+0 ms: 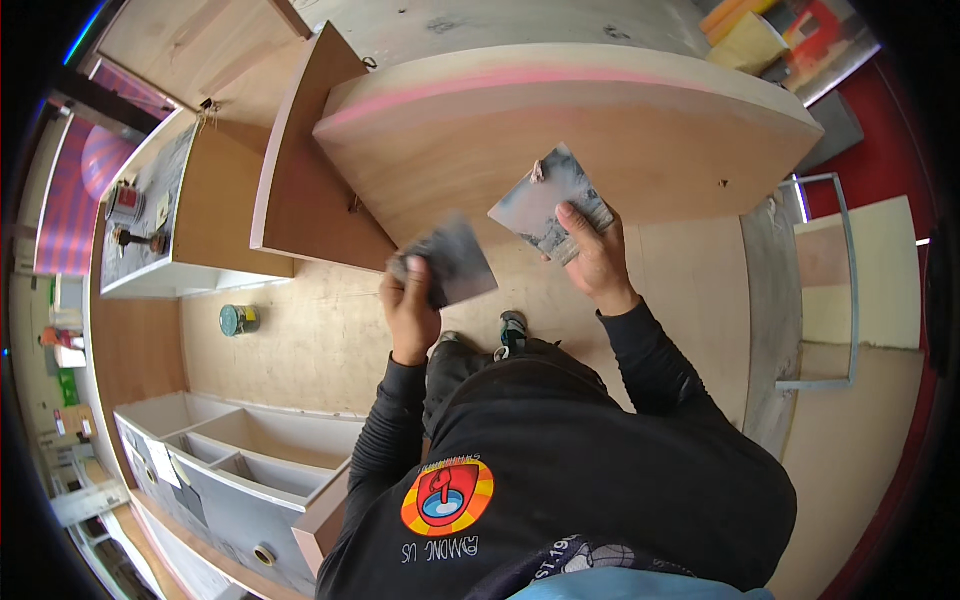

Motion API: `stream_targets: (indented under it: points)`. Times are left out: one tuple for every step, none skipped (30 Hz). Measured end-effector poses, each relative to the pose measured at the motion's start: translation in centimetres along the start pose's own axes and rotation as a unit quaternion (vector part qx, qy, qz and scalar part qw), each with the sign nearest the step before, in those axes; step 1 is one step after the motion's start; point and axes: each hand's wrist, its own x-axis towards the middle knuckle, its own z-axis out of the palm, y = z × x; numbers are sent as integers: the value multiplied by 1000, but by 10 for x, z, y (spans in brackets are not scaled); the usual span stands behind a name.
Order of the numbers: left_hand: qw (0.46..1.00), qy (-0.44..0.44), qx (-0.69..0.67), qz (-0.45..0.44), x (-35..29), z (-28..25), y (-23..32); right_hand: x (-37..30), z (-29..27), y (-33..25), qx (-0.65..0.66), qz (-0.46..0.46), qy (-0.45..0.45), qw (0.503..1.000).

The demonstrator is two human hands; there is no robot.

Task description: The person mixes putty between two metal scraper blades and applies it along the edges and surfaces of wooden furniture panels using the scrapers.

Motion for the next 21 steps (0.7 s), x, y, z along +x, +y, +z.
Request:
stream_targets:
  points:
    - [978,48,-196,-59,-3,4,-3,-2,-4,3,-2,3,5,1000]
    - [978,75,-179,-73,-4,8,-4,-5,-5,7,-51,-10,6,999]
    - [977,52,-196,-62,-5,11,-6,-9,-6,10,-106,-14,22,994]
    - [978,46,-200,-30,-5,15,-9,-14,-5,11,-98,-30,7,995]
    - [987,18,-161,-19,-4,17,-11,-19,-2,11,-196,-57,-10,979]
    - [990,2,-144,4,-4,20,-14,-25,3,12,-289,-85,-22,953]
    - [992,-3,-128,8,-3,19,-15,-31,9,12,-294,-83,-26,952]
    - [981,-4,-194,-17,-2,19,-17,-39,14,10,-400,-135,-70,904]
    - [980,-5,-197,-18,-2,16,-19,-44,20,8,-468,-178,-99,860]
    - [986,-24,-166,-1,-2,13,-21,-48,25,6,-497,-191,-117,838]
    - [982,-27,-188,-16,-4,10,-24,-53,29,4,-498,-203,-117,835]
    - [977,-29,-210,-30,-6,7,-27,-56,31,2,-545,-199,-132,803]
    - [971,-31,-232,-45,-9,4,-31,-61,32,0,-596,-182,-143,769]
    - [969,-27,-238,-64,-10,3,-35,-66,30,-2,-601,-193,-140,763]
    - [966,-25,-243,-84,-12,2,-41,-73,27,-5,-616,-165,-153,755]
    - [963,-23,-248,-106,-14,2,-47,-81,22,-7,-626,-139,-166,749]
    - [959,-22,-252,-128,-16,3,-53,-89,16,-10,-636,-130,-152,746]
    - [956,-28,-253,-146,-16,5,-59,-97,9,-13,-646,-57,-158,745]
    - [953,-34,-255,-163,-18,7,-64,-107,1,-16,-655,20,-160,738]
    - [944,-44,-282,-168,-15,11,-69,-116,-7,-18,-574,30,-102,812]
    - [934,-37,-300,-189,-15,16,-74,-123,-15,-21,-580,25,-90,809]
